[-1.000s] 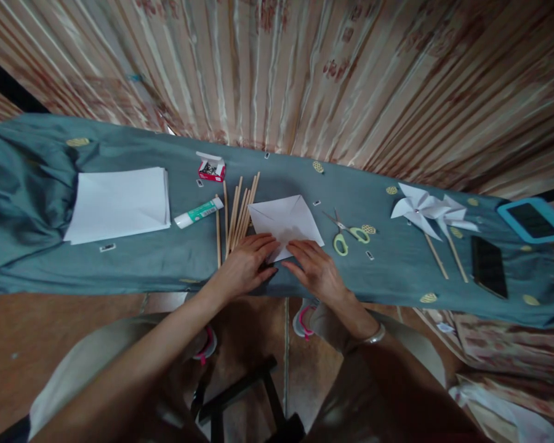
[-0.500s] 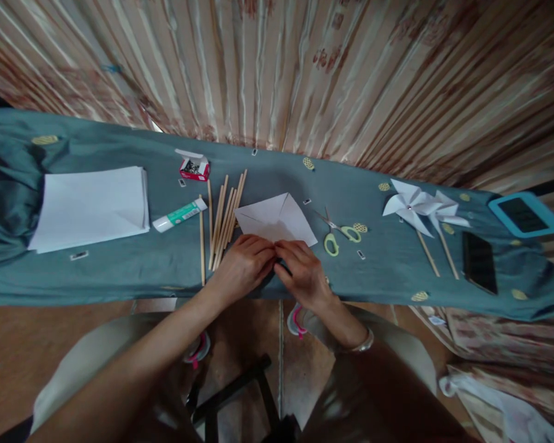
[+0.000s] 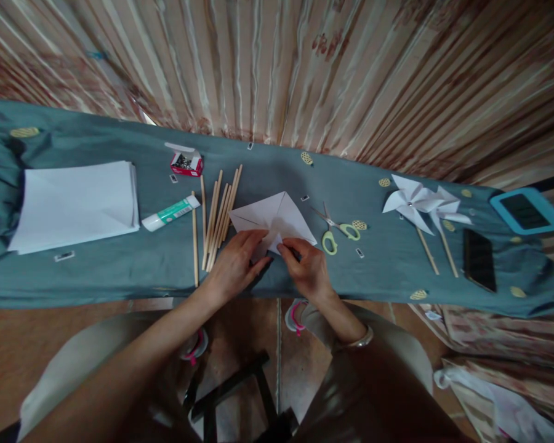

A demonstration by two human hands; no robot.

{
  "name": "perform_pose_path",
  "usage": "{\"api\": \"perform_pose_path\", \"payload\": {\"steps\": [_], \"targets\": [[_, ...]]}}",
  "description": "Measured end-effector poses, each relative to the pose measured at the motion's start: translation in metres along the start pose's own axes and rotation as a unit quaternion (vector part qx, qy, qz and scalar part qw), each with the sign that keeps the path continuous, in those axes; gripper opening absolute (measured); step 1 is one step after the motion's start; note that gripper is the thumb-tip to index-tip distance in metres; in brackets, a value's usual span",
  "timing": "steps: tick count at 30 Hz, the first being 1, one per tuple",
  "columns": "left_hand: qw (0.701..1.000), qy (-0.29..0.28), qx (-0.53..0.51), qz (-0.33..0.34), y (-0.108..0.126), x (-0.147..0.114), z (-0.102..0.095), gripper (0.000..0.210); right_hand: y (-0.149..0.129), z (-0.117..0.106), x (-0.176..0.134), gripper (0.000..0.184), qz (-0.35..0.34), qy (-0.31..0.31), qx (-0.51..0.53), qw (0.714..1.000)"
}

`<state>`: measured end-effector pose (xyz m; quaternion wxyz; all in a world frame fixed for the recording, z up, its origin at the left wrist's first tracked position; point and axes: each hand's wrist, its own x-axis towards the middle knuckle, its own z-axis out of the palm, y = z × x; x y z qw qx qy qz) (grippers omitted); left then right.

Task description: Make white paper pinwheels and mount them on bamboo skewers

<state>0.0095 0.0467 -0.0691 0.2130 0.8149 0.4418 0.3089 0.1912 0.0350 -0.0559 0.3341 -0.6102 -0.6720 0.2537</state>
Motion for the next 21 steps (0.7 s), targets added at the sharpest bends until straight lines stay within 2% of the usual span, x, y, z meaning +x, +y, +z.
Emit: {"api": "perform_pose_path", "payload": {"steps": [8,12,21], "targets": [[0.999,-0.008,0.020,0.041,0.006,-0.002,-0.002,0.030,-0.005,0.000,0.005,0.016,0.063,-0.008,0.023,0.998],[0.998,-0.018,0.034,0.057,0.010,-0.004,0.000,0.030,-0.007,-0.002,0.007,0.009,0.040,-0.023,-0.020,0.999],[0.996,-0.038,0.056,0.057,0.013,-0.003,0.001,0.032,-0.008,-0.003,0.006,0.011,0.012,-0.037,-0.084,0.996]]}}
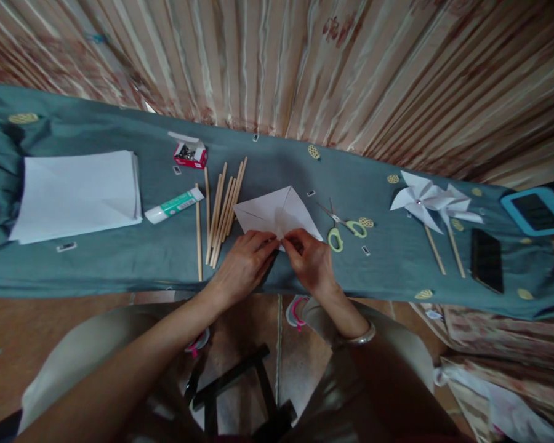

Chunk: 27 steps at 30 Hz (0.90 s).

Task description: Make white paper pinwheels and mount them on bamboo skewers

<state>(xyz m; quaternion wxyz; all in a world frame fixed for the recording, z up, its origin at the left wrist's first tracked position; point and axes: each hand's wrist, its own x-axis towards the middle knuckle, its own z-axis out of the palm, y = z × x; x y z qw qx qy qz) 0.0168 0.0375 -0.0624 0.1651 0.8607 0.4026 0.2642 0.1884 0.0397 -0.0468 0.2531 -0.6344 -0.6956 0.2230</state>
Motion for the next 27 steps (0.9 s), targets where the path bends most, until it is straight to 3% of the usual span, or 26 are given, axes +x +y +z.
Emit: {"api": "perform_pose_path", "payload": {"steps": [9,19,27], "targets": [[1.000,-0.008,0.000,-0.012,0.0024,0.0015,0.0011,0.033,0.0005,0.0005,0.0013,0.012,0.003,0.002,0.006,1.000],[0.998,0.031,-0.049,-0.037,-0.0012,-0.0008,0.0091,0.059,0.0005,0.0004,0.0039,0.011,0.003,0.001,-0.006,1.000],[0.996,0.032,-0.066,-0.046,-0.0021,0.0002,0.0084,0.063,0.0009,0.0003,0.0073,0.011,0.011,0.005,0.000,1.000]]}}
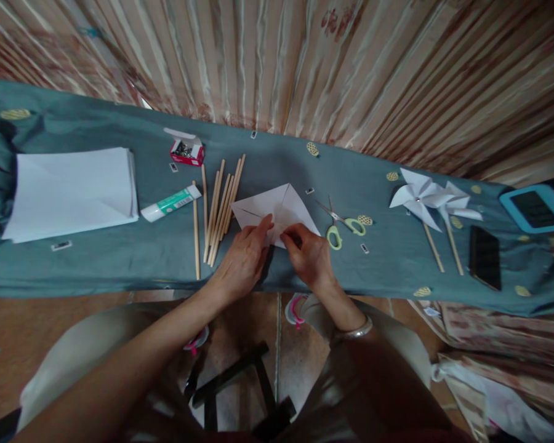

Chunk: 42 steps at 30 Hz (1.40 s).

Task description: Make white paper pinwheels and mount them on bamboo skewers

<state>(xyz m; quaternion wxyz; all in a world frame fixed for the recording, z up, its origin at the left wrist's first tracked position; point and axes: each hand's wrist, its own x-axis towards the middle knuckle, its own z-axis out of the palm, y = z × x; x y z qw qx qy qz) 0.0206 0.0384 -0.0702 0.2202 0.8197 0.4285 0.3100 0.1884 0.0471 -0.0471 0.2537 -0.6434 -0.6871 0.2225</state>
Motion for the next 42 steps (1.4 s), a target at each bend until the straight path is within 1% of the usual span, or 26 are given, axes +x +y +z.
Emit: {"api": "perform_pose_path", "payload": {"steps": [6,14,21,25,30,36,42], "targets": [[1.000,-0.015,0.019,-0.005,0.000,0.002,0.002,0.067,0.000,0.001,0.001,0.011,0.004,0.003,0.003,1.000],[0.997,-0.039,0.071,0.007,0.004,0.005,0.002,0.072,0.001,0.000,0.001,0.012,-0.002,0.003,-0.006,1.000],[0.995,-0.039,0.091,0.018,0.003,0.005,0.005,0.075,0.000,0.000,0.002,0.011,-0.001,0.003,-0.007,1.000],[0.995,-0.038,0.093,0.022,0.002,0.006,0.006,0.074,0.000,0.000,0.003,0.011,-0.001,0.003,-0.007,1.000],[0.995,-0.048,0.088,0.013,0.004,0.008,0.005,0.069,0.000,0.000,0.002,0.011,-0.001,0.002,-0.009,1.000],[0.994,-0.054,0.098,0.004,0.005,0.009,0.006,0.068,0.000,0.001,0.002,0.012,-0.001,0.000,-0.011,1.000],[0.989,-0.065,0.129,0.011,0.009,0.015,0.002,0.067,0.000,0.001,0.002,0.012,-0.008,-0.002,-0.029,1.000]]}}
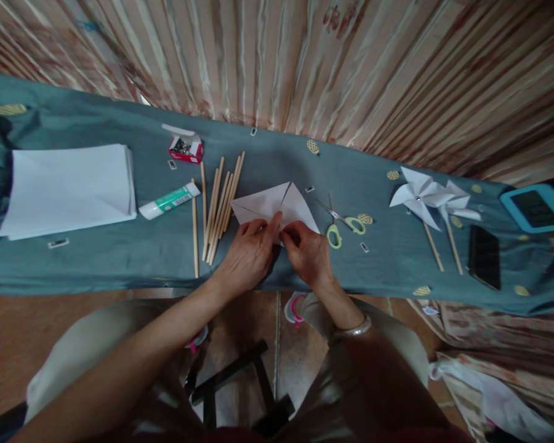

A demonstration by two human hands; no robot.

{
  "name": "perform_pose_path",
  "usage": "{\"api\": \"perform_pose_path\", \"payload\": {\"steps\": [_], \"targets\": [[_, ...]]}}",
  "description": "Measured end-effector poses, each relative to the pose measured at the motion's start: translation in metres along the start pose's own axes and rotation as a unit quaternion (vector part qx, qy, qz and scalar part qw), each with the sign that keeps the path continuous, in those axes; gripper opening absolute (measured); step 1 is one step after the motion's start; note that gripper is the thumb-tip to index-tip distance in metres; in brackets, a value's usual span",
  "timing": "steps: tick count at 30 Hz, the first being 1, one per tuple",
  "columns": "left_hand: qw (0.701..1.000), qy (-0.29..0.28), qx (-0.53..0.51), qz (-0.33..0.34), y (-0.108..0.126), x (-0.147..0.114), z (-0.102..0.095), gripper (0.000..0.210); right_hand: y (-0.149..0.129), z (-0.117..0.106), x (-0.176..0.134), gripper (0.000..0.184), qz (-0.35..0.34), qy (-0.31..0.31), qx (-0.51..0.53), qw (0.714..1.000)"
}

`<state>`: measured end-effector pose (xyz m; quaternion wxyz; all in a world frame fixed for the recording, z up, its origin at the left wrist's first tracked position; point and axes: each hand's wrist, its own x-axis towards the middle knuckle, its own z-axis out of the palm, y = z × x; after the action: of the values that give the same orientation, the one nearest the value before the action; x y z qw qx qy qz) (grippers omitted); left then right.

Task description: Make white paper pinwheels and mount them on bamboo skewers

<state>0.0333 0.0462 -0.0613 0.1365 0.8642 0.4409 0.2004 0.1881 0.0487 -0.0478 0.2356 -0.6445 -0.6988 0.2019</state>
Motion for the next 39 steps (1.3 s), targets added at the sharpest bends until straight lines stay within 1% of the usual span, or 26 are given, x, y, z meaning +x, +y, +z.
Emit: {"api": "perform_pose_path", "payload": {"steps": [4,7,9,11,14,16,18,22,26,29,32,34,36,39], "targets": [[1.000,-0.003,0.003,-0.007,0.001,0.002,-0.003,0.063,0.000,-0.001,0.000,0.012,-0.002,-0.002,-0.008,1.000],[0.999,0.008,-0.050,-0.017,-0.001,0.001,-0.004,0.069,0.000,-0.001,0.000,0.011,0.002,-0.004,-0.011,1.000],[0.994,0.028,-0.099,-0.025,-0.004,0.001,-0.004,0.070,-0.001,0.000,0.001,0.011,0.004,-0.003,-0.011,1.000],[0.989,0.056,-0.133,-0.033,-0.006,0.000,-0.004,0.067,-0.002,0.000,0.001,0.010,0.005,-0.002,-0.009,1.000],[0.983,0.094,-0.150,-0.041,-0.010,-0.001,-0.006,0.062,-0.002,0.000,0.000,0.009,0.002,0.000,-0.016,1.000],[0.984,0.102,-0.141,-0.041,-0.013,-0.003,-0.008,0.058,-0.001,0.000,0.000,0.009,-0.002,0.005,-0.027,1.000],[0.987,0.094,-0.121,-0.042,-0.014,-0.005,-0.009,0.055,0.001,0.000,-0.001,0.010,-0.012,0.016,-0.041,0.999],[0.994,0.060,-0.083,-0.046,-0.014,-0.009,-0.011,0.053,0.005,-0.004,-0.002,0.015,-0.037,0.046,-0.057,0.997],[0.997,0.043,-0.053,-0.046,-0.010,-0.010,-0.013,0.048,0.009,-0.012,-0.001,0.016,-0.030,0.074,-0.054,0.995],[0.997,0.037,-0.045,-0.049,-0.008,-0.011,-0.014,0.051,0.015,-0.020,0.002,0.019,-0.026,0.100,-0.058,0.993],[0.997,0.029,-0.041,-0.054,-0.006,-0.012,-0.014,0.057,0.024,-0.025,0.005,0.025,-0.044,0.132,-0.073,0.988],[0.997,0.025,-0.036,-0.056,-0.006,-0.014,-0.013,0.056,0.030,-0.025,0.007,0.029,-0.062,0.130,-0.073,0.987],[0.998,0.027,-0.031,-0.053,-0.006,-0.014,-0.013,0.053,0.033,-0.022,0.008,0.032,-0.072,0.112,-0.067,0.989],[0.998,0.032,-0.019,-0.050,-0.008,-0.015,-0.015,0.049,0.033,-0.018,0.008,0.034,-0.070,0.094,-0.060,0.991]]}}
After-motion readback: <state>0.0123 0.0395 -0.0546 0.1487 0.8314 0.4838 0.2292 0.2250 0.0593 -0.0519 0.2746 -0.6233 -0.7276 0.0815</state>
